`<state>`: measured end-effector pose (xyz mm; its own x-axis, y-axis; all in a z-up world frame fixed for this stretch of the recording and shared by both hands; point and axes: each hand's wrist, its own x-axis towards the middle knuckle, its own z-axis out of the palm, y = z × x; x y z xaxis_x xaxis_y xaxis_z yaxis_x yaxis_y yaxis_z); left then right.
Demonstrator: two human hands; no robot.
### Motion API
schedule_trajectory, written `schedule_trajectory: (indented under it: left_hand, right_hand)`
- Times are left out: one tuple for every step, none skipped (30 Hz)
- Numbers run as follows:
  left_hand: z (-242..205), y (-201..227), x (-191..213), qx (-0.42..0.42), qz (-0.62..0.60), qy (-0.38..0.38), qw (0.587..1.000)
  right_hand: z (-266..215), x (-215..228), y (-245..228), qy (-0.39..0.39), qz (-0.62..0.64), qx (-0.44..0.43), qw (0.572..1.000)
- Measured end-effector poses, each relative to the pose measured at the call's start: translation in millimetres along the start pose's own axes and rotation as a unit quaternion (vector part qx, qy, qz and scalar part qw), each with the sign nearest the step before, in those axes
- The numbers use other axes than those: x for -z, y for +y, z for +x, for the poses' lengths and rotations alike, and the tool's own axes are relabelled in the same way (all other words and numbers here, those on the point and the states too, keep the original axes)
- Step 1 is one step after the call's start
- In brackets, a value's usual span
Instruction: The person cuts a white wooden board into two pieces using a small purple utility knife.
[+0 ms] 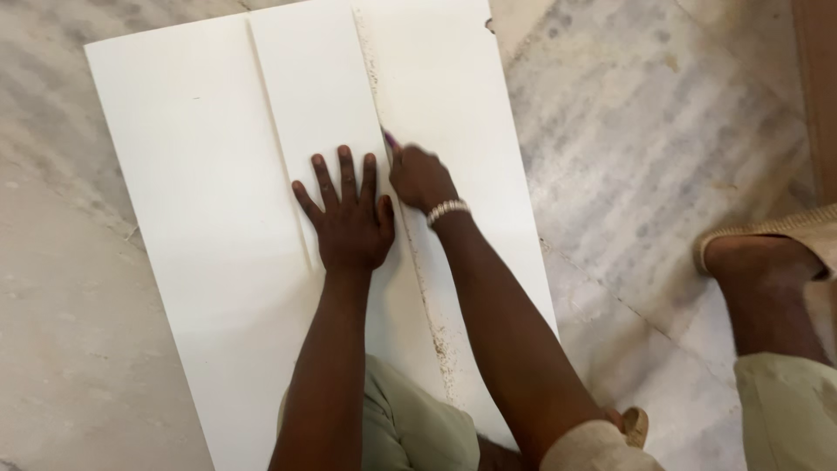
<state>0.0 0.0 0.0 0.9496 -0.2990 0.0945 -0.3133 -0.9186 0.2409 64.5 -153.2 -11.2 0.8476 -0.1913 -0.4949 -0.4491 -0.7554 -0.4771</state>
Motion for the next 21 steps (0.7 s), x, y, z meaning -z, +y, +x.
schedule_trajectory:
  left_hand:
    - [-0.1, 0.7, 4.3, -0.005, -0.003, -0.002, 1.0]
    - [0.1, 0.9, 8.2, -0.005, -0.017, -0.002, 1.0]
    - [1.7, 2.4, 10.5, -0.003, -0.032, 0.002, 0.999]
    - [3.7, 3.4, 11.9, -0.005, -0.037, 0.002, 0.999]
    - [2.6, 3.8, 12.9, -0.004, -0.038, 0.0, 0.999]
    - [1.7, 4.0, 12.9, -0.003, -0.039, -0.001, 0.999]
    - [0.5, 3.3, 12.6, -0.006, -0.043, -0.006, 0.999]
    - [-0.2, 2.3, 12.1, -0.009, -0.037, 0.002, 0.999]
    - [1.0, 2.6, 11.4, -0.012, -0.029, 0.014, 0.999]
    - [0.4, 4.5, 11.0, -0.013, -0.032, 0.013, 0.999]
    - [-0.2, 3.6, 11.9, -0.009, -0.037, 0.006, 0.999]
    - [-0.4, 3.1, 12.7, -0.005, -0.041, -0.002, 0.999]
    - [1.0, 2.4, 13.7, -0.005, -0.039, 0.002, 0.999]
    - [1.0, 2.8, 14.5, -0.011, -0.029, 0.012, 0.999]
    - [0.4, 4.4, 14.5, -0.014, -0.02, 0.02, 0.999]
    - [4.5, 4.9, 13.4, -0.011, -0.018, 0.022, 1.0]
    - [3.0, 4.5, 13.3, -0.001, -0.029, 0.006, 1.0]
    - [0.3, 4.9, 13.8, 0.008, -0.039, -0.009, 0.999]
    - [1.1, 4.7, 15.6, 0.01, -0.035, -0.009, 0.999]
    - [1.7, 5.0, 17.7, 0.016, -0.04, -0.024, 0.999]
    - [2.9, 6.6, 19.0, 0.022, -0.046, -0.038, 0.998]
  right_hand:
    - [-19.6, -1.6, 6.1, -0.007, -0.005, -0.002, 1.0]
    - [-41.2, -4.2, 12.0, -0.013, -0.01, -0.003, 1.0]
    - [-64.4, -6.4, 18.7, -0.037, -0.011, -0.01, 0.999]
    - [-87.9, -9.0, 25.2, -0.061, -0.013, -0.016, 0.998]
    - [-111.2, -12.6, 31.5, -0.076, -0.01, -0.031, 0.997]
    - [-133.0, -16.2, 37.8, -0.091, -0.008, -0.047, 0.995]
    - [-155.7, -21.1, 44.1, -0.094, -0.009, -0.053, 0.994]
    - [-177.6, -25.9, 50.1, -0.096, -0.011, -0.059, 0.994]
    - [-193.9, -28.9, 54.7, -0.095, -0.012, -0.059, 0.994]
    - [-208.4, -30.6, 59.1, -0.094, -0.013, -0.058, 0.994]
    - [-221.7, -32.2, 62.0, -0.094, -0.013, -0.058, 0.994]
    - [-233.6, -32.1, 64.2, -0.095, -0.005, -0.063, 0.993]
    - [-234.6, -29.7, 64.5, -0.094, 0.003, -0.063, 0.994]
    - [-230.6, -24.8, 64.6, -0.092, 0.004, -0.059, 0.994]
    - [-228.4, -18.0, 65.5, -0.096, 0.04, -0.062, 0.993]
    - [-224.6, -12.5, 64.4, -0.1, 0.075, -0.066, 0.99]
    - [-216.0, -9.2, 62.1, -0.084, 0.078, -0.057, 0.992]
    - [-197.8, -5.5, 59.2, -0.067, 0.08, -0.049, 0.993]
    - [-174.1, -3.6, 52.5, -0.045, 0.074, -0.035, 0.996]
    - [-149.0, -2.5, 44.8, -0.023, 0.069, -0.022, 0.997]
    - [-122.3, -2.0, 36.3, 0.009, 0.075, 0.01, 0.997]
